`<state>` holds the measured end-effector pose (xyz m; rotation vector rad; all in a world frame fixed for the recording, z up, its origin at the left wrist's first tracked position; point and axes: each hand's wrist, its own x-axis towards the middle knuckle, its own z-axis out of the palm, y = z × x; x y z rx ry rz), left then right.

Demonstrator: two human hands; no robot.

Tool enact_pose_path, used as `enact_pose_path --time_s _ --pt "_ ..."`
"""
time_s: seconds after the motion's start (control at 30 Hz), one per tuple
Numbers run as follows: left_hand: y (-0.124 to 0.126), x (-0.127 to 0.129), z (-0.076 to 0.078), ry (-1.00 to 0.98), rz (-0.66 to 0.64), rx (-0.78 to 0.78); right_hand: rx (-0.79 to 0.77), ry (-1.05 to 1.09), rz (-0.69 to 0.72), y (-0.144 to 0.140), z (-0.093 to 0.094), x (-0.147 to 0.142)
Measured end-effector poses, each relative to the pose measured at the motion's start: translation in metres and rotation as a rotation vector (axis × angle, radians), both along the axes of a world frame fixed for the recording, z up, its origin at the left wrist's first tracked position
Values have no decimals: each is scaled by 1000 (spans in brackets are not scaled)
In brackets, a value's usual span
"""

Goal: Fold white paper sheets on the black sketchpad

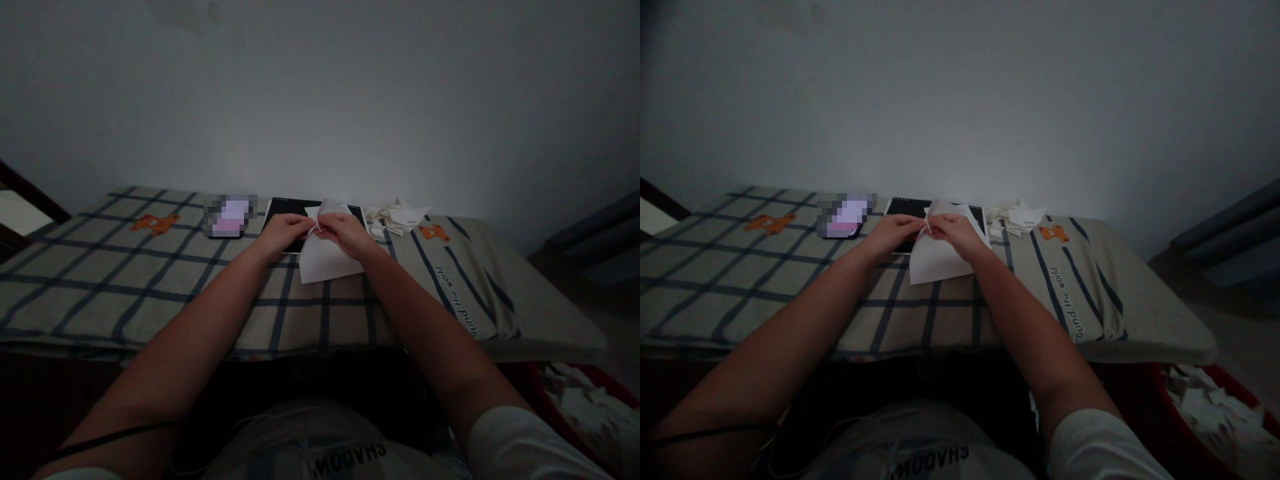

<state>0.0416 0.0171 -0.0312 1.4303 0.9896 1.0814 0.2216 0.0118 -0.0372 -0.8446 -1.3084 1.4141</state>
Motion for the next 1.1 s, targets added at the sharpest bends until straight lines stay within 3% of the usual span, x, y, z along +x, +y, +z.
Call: enact_pose_path --time_s 0.3,0.5,0.77,1.1 --pt "-4 1 4 4 94 13 34 -125 -65 -1 1 2" --pt "-3 3 3 48 91 28 110 -236 -69 2 -5 2" --pt "-4 -1 6 307 122 150 213 -463 -104 -9 8 3" --pt "-6 -1 8 333 133 176 152 -397 -73 -4 1 5"
